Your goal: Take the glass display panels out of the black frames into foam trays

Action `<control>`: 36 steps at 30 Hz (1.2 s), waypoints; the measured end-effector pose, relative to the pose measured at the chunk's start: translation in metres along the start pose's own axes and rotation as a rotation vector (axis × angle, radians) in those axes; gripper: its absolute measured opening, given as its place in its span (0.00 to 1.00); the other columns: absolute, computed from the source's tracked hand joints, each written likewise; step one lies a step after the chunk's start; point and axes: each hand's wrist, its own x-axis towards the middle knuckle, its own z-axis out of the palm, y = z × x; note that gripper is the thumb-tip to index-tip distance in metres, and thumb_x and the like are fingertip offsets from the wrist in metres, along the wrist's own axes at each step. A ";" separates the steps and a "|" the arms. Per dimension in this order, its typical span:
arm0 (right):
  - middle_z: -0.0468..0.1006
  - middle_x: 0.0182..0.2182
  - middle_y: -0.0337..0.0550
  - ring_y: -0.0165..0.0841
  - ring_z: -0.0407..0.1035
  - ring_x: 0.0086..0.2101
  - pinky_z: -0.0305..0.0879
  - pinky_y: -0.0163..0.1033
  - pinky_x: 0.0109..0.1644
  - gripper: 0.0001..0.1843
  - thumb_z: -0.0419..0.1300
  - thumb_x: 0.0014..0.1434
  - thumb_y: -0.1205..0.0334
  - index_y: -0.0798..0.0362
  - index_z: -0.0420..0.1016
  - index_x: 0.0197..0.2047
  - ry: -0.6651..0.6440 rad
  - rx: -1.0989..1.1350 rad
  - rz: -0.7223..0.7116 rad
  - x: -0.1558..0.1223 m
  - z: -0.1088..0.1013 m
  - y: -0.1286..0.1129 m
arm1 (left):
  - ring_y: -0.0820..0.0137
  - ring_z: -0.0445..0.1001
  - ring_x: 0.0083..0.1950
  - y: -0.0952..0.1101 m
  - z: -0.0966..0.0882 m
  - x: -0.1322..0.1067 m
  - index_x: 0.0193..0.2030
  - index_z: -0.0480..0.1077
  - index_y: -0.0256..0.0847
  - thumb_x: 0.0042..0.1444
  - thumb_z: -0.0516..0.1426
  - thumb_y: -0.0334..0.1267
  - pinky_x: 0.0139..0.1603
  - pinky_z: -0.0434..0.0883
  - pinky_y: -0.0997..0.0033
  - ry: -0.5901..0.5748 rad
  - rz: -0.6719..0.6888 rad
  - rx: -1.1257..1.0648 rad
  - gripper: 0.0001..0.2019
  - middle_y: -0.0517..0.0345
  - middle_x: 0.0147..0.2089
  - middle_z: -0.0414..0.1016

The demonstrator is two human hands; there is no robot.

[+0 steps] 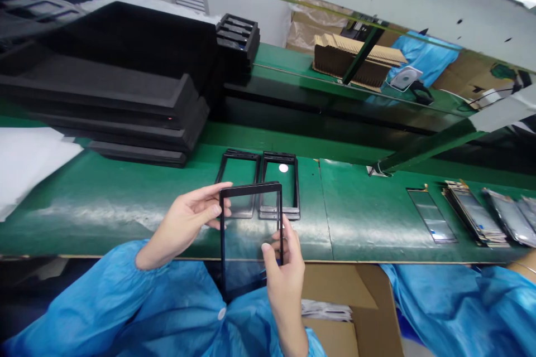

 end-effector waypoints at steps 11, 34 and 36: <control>0.67 0.68 0.52 0.48 0.66 0.65 0.66 0.55 0.67 0.31 0.65 0.67 0.53 0.44 0.70 0.72 0.074 -0.289 -0.357 0.011 -0.006 -0.008 | 0.56 0.89 0.41 0.009 0.006 -0.007 0.60 0.82 0.38 0.57 0.69 0.42 0.32 0.82 0.72 0.035 0.019 0.202 0.24 0.47 0.37 0.89; 0.89 0.27 0.42 0.40 0.85 0.27 0.82 0.38 0.33 0.12 0.72 0.60 0.53 0.51 0.85 0.43 -0.234 0.049 -0.085 0.028 0.015 -0.063 | 0.49 0.76 0.69 0.028 0.013 -0.022 0.68 0.77 0.54 0.62 0.65 0.41 0.66 0.76 0.55 -0.212 0.316 0.908 0.26 0.54 0.72 0.74; 0.89 0.29 0.41 0.39 0.85 0.27 0.81 0.37 0.34 0.17 0.76 0.56 0.50 0.50 0.83 0.44 -0.312 0.109 -0.034 0.028 0.021 -0.059 | 0.52 0.81 0.64 0.033 0.019 -0.019 0.75 0.68 0.56 0.62 0.64 0.37 0.65 0.76 0.57 -0.364 0.265 0.939 0.34 0.56 0.68 0.79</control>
